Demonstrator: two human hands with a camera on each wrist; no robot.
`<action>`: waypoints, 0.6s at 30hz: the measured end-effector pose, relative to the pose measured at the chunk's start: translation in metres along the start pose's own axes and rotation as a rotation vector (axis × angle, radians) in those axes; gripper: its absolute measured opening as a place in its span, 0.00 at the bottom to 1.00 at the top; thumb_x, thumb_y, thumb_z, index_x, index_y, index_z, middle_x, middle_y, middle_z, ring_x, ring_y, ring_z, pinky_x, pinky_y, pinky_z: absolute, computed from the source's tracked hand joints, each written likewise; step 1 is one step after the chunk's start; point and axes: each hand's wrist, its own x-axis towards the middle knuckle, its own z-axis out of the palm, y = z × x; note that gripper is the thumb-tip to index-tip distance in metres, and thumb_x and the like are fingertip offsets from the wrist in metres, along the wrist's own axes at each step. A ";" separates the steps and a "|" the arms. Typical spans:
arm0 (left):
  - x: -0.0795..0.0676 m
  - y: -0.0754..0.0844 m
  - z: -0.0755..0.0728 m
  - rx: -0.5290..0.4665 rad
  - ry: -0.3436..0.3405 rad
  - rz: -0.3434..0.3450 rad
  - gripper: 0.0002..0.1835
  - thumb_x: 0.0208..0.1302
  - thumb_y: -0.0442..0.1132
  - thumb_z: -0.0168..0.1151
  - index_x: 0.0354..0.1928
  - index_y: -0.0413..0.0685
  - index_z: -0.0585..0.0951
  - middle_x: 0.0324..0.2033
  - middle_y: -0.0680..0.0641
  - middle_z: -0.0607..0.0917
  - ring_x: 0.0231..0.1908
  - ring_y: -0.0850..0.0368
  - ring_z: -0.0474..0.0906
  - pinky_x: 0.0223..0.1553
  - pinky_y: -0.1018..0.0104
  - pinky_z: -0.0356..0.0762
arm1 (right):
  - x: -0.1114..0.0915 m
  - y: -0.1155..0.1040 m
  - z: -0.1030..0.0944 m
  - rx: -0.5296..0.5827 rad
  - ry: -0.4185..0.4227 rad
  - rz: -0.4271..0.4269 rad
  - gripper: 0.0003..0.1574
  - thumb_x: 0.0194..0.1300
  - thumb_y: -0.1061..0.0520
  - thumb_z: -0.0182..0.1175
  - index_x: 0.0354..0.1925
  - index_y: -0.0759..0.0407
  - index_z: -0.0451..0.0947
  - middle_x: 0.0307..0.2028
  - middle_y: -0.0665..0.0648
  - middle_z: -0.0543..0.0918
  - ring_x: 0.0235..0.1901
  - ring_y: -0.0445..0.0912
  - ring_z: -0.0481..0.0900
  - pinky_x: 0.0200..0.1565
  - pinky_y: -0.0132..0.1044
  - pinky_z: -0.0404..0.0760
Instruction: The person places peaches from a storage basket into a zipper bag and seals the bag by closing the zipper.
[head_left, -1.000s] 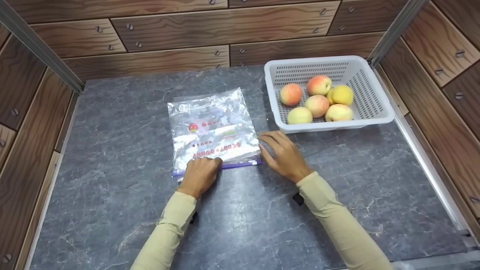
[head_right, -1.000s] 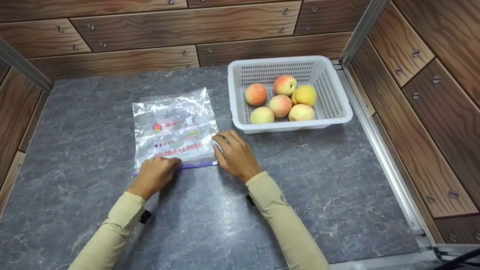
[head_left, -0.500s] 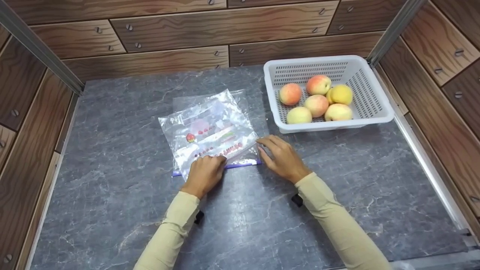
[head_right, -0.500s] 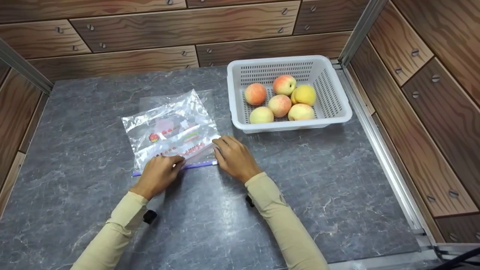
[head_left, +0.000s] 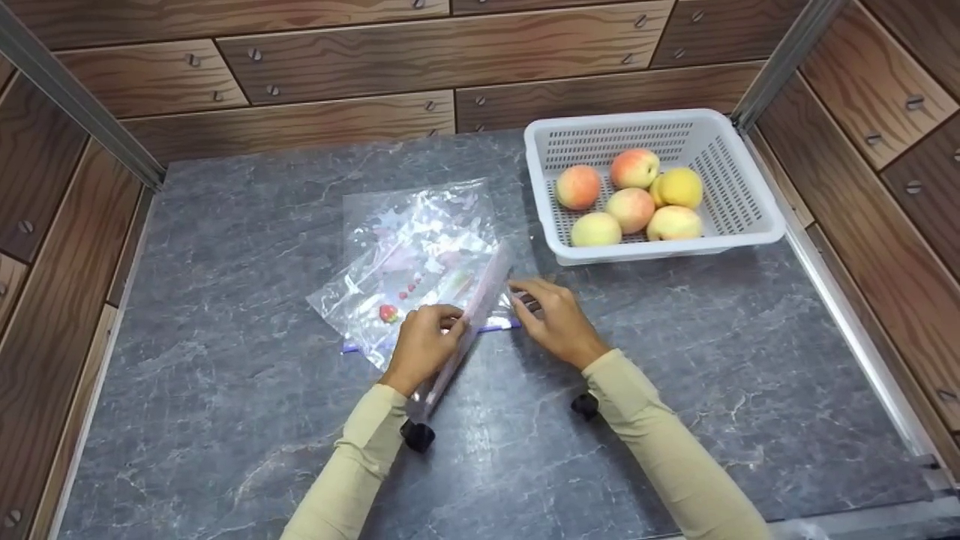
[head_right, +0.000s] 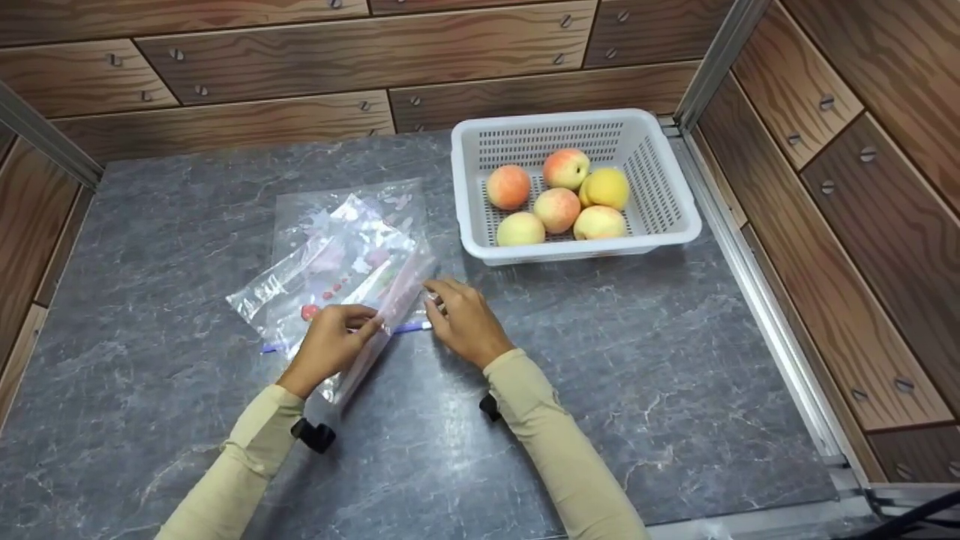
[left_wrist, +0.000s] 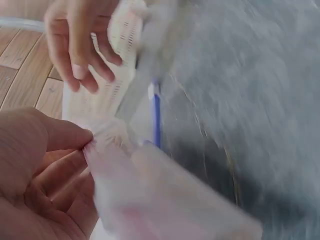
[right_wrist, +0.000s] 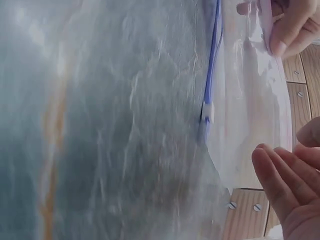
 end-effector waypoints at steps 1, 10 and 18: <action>0.000 0.001 0.001 -0.047 -0.005 -0.031 0.08 0.66 0.35 0.66 0.41 0.37 0.88 0.34 0.42 0.90 0.37 0.53 0.89 0.40 0.58 0.86 | 0.000 -0.001 0.001 0.034 -0.008 0.030 0.17 0.69 0.68 0.62 0.54 0.75 0.79 0.48 0.69 0.85 0.40 0.55 0.88 0.42 0.36 0.87; 0.001 0.010 0.012 -0.439 -0.008 -0.235 0.09 0.67 0.34 0.66 0.42 0.32 0.87 0.31 0.40 0.90 0.27 0.58 0.85 0.28 0.67 0.83 | -0.001 -0.017 0.012 0.305 -0.069 0.257 0.23 0.72 0.63 0.62 0.60 0.75 0.76 0.56 0.73 0.80 0.46 0.59 0.87 0.46 0.40 0.86; 0.001 0.017 0.023 -0.745 0.012 -0.388 0.13 0.65 0.35 0.67 0.45 0.29 0.85 0.31 0.40 0.90 0.23 0.60 0.84 0.27 0.67 0.85 | -0.001 -0.016 0.022 0.547 -0.066 0.401 0.23 0.76 0.63 0.57 0.62 0.77 0.73 0.57 0.74 0.79 0.47 0.55 0.86 0.49 0.48 0.85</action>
